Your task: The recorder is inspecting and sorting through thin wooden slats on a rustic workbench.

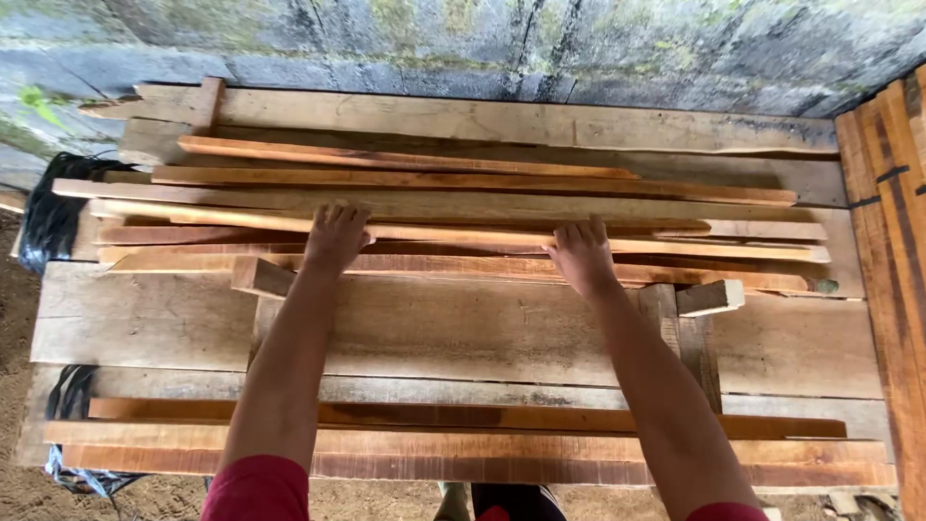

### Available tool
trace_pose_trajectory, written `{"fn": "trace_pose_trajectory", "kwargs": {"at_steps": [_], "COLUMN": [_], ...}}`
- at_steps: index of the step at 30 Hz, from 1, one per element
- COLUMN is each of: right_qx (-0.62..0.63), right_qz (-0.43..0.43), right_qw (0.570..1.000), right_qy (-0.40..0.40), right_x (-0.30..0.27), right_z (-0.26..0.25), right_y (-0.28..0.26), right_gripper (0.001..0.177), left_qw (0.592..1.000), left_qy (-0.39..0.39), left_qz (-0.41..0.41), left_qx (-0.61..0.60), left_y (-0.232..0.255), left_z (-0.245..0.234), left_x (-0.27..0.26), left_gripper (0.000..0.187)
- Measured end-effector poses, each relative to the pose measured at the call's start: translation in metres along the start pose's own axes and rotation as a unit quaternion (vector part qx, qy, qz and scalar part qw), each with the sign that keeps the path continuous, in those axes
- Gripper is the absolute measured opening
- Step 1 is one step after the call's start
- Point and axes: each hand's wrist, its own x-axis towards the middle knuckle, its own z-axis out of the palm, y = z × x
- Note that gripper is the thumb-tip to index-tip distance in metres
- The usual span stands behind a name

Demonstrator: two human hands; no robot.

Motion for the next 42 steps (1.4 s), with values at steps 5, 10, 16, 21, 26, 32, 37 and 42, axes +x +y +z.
{"fn": "trace_pose_trajectory", "kwargs": {"at_steps": [5,10,16,21,26,32,37,42], "right_qx": [0.01,0.006,0.01,-0.01,-0.023,0.049,0.04,0.058], "right_qz": [0.058,0.093,0.075,0.112,0.103,0.06,0.033,0.044], "right_qw": [0.998,0.996,0.997,0.993,0.994,0.994,0.994,0.992], "right_qy": [0.0,-0.015,0.03,0.041,0.022,0.074,0.094,0.099], "right_x": [0.0,0.023,0.004,-0.007,0.007,0.029,0.016,0.013], "right_z": [-0.03,-0.065,-0.025,-0.015,-0.053,-0.154,-0.172,-0.213], "right_y": [-0.011,-0.013,0.0,0.003,0.01,-0.005,-0.012,-0.028], "right_gripper": [0.056,0.074,0.061,0.039,0.052,0.057,0.054,0.055], "left_qw": [0.99,0.995,0.996,0.99,0.993,0.99,0.972,0.969], "left_qy": [0.105,0.091,0.076,0.134,0.115,0.133,0.216,0.234], "left_qz": [0.056,0.008,-0.035,0.033,0.025,0.053,0.087,0.076], "left_qx": [0.08,0.038,0.041,0.044,0.032,0.009,0.005,0.029], "left_y": [0.014,0.009,0.0,-0.03,-0.01,0.007,0.012,0.018], "left_z": [-0.05,-0.029,-0.051,0.014,-0.073,-0.163,-0.176,-0.21], "left_x": [-0.014,-0.011,-0.008,-0.005,-0.008,-0.037,-0.075,-0.112], "left_gripper": [0.078,0.048,0.035,0.063,0.068,0.065,0.06,0.058]}}
